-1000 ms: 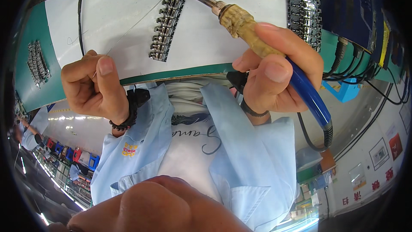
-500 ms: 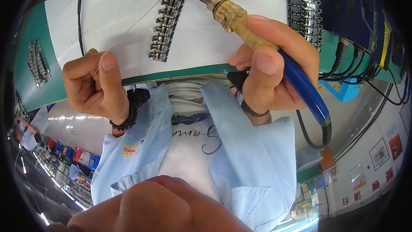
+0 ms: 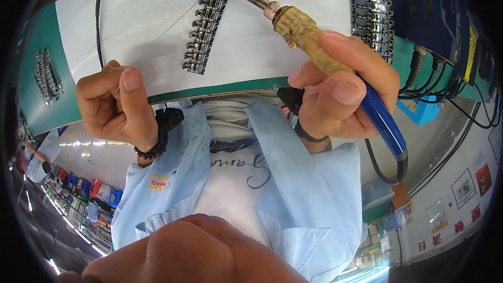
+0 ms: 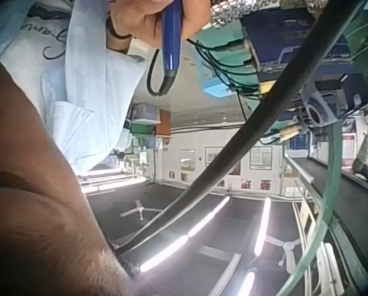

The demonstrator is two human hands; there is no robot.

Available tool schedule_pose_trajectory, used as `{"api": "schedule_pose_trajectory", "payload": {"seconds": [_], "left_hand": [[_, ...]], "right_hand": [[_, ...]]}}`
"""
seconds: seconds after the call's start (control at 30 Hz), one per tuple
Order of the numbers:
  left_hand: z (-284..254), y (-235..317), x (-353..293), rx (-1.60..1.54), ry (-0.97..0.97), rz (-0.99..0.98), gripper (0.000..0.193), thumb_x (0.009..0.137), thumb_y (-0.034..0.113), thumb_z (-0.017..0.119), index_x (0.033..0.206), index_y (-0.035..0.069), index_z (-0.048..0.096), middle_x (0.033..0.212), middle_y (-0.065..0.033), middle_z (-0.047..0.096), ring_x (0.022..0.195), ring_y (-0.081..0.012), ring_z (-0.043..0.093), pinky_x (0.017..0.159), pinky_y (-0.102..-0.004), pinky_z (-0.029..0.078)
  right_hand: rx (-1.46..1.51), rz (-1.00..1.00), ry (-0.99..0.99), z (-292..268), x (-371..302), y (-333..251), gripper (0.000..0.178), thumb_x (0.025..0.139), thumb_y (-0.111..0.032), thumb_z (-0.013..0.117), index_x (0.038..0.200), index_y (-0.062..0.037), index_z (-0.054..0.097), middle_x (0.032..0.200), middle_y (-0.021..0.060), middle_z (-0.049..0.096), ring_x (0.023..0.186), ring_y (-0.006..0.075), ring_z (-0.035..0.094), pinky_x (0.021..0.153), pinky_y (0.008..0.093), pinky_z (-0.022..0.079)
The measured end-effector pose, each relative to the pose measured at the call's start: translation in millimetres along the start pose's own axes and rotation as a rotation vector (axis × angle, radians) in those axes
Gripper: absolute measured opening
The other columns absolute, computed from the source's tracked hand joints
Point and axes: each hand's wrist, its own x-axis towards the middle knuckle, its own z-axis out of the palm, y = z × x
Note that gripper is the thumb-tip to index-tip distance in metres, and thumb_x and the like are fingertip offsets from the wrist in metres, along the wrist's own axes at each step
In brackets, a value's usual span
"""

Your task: Soldering electronic components onto a circuit board strip at a workbench.

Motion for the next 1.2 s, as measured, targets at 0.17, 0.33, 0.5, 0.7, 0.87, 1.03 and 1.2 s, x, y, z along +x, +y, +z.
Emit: {"api": "schedule_pose_trajectory", "payload": {"seconds": [0.17, 0.33, 0.5, 0.7, 0.87, 1.03, 1.2], "left_hand": [[4, -2, 2, -0.028, 0.008, 0.013, 0.016, 0.078, -0.008, 0.07, 0.081, -0.002, 0.056, 0.05, 0.0078, 0.036, 0.047, 0.0001, 0.023, 0.045, -0.018, 0.016], [1, -1, -1, 0.005, 0.028, 0.003, 0.015, 0.077, -0.008, 0.071, 0.081, -0.002, 0.057, 0.049, 0.0079, 0.036, 0.046, 0.0004, 0.023, 0.045, -0.0179, 0.016], [3, -1, 2, 0.011, 0.003, -0.003, 0.015, 0.077, -0.008, 0.071, 0.081, -0.002, 0.057, 0.049, 0.008, 0.036, 0.045, 0.0006, 0.022, 0.045, -0.018, 0.015], [2, -1, 2, 0.029, -0.004, -0.01, 0.015, 0.077, -0.008, 0.071, 0.082, -0.002, 0.058, 0.049, 0.0078, 0.037, 0.044, 0.0011, 0.022, 0.044, -0.0179, 0.014], [2, -1, 2, 0.043, -0.013, -0.011, 0.015, 0.077, -0.008, 0.071, 0.082, -0.002, 0.058, 0.049, 0.0074, 0.038, 0.044, 0.0011, 0.022, 0.044, -0.0178, 0.014], [2, 3, 2, 0.069, -0.009, -0.055, 0.016, 0.077, -0.008, 0.071, 0.081, -0.002, 0.057, 0.049, 0.0071, 0.04, 0.044, 0.0012, 0.022, 0.044, -0.0178, 0.014], [2, 3, 2, 0.118, -0.03, -0.075, 0.016, 0.077, -0.008, 0.071, 0.081, -0.002, 0.057, 0.05, 0.0068, 0.04, 0.044, 0.0014, 0.022, 0.044, -0.0177, 0.014]], "right_hand": [[0.163, 0.04, -0.069, -14, -1, 3, 0.044, 0.097, -0.031, 0.052, 0.104, 0.0123, 0.051, 0.086, 0.0259, 0.064, 0.04, 0.0122, 0.054, 0.04, 0.0187, 0.043], [0.08, 0.041, -0.012, 0, -2, 1, 0.046, 0.1, -0.035, 0.046, 0.101, 0.01, 0.055, 0.058, 0.0112, 0.052, 0.036, 0.0089, 0.045, 0.036, 0.0188, 0.036], [-0.001, 0.058, -0.027, 0, 4, -4, 0.048, 0.101, -0.036, 0.042, 0.1, 0.0094, 0.057, 0.049, 0.0073, 0.05, 0.035, 0.0074, 0.042, 0.035, 0.0186, 0.034], [-0.001, 0.088, -0.053, 2, 5, -7, 0.048, 0.1, -0.037, 0.044, 0.101, 0.01, 0.057, 0.058, 0.0138, 0.058, 0.037, 0.0082, 0.045, 0.035, 0.0182, 0.036], [0.018, 0.102, -0.079, 1, 6, -7, 0.048, 0.099, -0.036, 0.046, 0.101, 0.0105, 0.057, 0.066, 0.0179, 0.062, 0.038, 0.0091, 0.048, 0.035, 0.0181, 0.038], [0.196, 0.13, -0.098, -6, 5, -2, 0.038, 0.096, -0.026, 0.055, 0.1, 0.0109, 0.057, 0.085, 0.0224, 0.067, 0.044, 0.0113, 0.057, 0.04, 0.0192, 0.045], [0.191, 0.148, -0.099, -6, 5, -3, 0.037, 0.096, -0.026, 0.055, 0.1, 0.0105, 0.057, 0.084, 0.0219, 0.067, 0.044, 0.011, 0.057, 0.04, 0.0191, 0.044]]}}
